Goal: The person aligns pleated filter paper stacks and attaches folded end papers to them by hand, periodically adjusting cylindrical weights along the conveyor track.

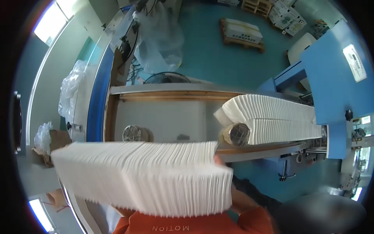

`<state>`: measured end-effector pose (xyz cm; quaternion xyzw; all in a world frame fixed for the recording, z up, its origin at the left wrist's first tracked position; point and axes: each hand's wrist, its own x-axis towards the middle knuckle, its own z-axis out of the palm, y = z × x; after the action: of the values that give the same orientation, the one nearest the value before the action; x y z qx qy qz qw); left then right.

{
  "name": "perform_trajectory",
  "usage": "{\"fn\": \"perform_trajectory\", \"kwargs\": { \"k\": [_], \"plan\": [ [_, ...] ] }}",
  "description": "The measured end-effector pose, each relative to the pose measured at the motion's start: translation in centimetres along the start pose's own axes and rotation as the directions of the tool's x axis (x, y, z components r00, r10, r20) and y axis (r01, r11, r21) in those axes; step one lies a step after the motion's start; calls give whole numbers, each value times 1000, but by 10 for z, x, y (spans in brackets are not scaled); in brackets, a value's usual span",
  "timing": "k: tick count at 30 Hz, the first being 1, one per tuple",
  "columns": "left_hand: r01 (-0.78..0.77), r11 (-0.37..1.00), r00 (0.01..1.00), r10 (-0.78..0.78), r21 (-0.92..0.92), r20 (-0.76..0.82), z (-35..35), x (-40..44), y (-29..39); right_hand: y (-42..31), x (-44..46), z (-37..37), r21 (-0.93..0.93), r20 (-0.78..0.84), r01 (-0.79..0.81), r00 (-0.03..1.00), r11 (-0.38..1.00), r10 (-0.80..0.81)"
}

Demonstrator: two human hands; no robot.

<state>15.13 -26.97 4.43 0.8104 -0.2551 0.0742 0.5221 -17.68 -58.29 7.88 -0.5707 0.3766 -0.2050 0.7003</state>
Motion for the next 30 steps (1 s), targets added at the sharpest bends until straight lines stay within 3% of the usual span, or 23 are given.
{"fn": "perform_trajectory", "kwargs": {
  "k": [3,5,9,12,16,18,19,20,21,23,25,26,28,29,30],
  "plan": [
    [109,993,965,-97,34,-245,-48,-53,-5,-26,-2,11,-101,163,169,975,980,-152],
    [176,984,906,-156,17,-394,-75,-90,-6,-49,5,26,-141,321,357,899,923,-299],
    [259,962,747,-255,-85,-614,-117,-165,-2,-81,31,85,-35,611,643,620,765,-493],
    [264,938,625,-345,-226,-700,-141,-219,2,-83,45,155,89,740,698,432,711,-516],
    [286,826,498,-561,-485,-661,-165,-265,7,-45,51,265,134,862,629,308,766,-404],
    [358,691,447,-717,-628,-534,-175,-269,3,1,51,318,-11,926,541,322,841,-195],
    [441,571,357,-819,-692,-449,-180,-263,4,27,50,340,-79,942,509,319,857,-102],
    [502,432,261,-902,-749,-345,-186,-265,3,51,49,359,-253,934,385,337,888,120],
    [648,336,161,-937,-683,-309,-194,-269,-3,81,52,381,-314,934,400,292,861,205],
    [699,269,47,-942,-663,-333,-211,-278,-9,105,42,417,-417,908,482,249,770,336],
    [715,235,-16,-936,-658,-351,-233,-295,-19,101,26,451,-469,879,609,248,639,408],
    [749,230,-29,-926,-622,-377,-243,-306,-24,109,27,462,-467,884,537,265,703,385],
    [859,113,-146,-881,-499,-451,-259,-308,-17,124,33,478,-436,889,370,318,820,329],
    [871,175,-95,-857,-458,-506,-266,-320,-26,126,39,477,-299,935,616,340,728,96],
    [879,234,-41,-830,-415,-557,-274,-342,-40,124,44,479,-351,918,557,362,753,161]
  ]
}}
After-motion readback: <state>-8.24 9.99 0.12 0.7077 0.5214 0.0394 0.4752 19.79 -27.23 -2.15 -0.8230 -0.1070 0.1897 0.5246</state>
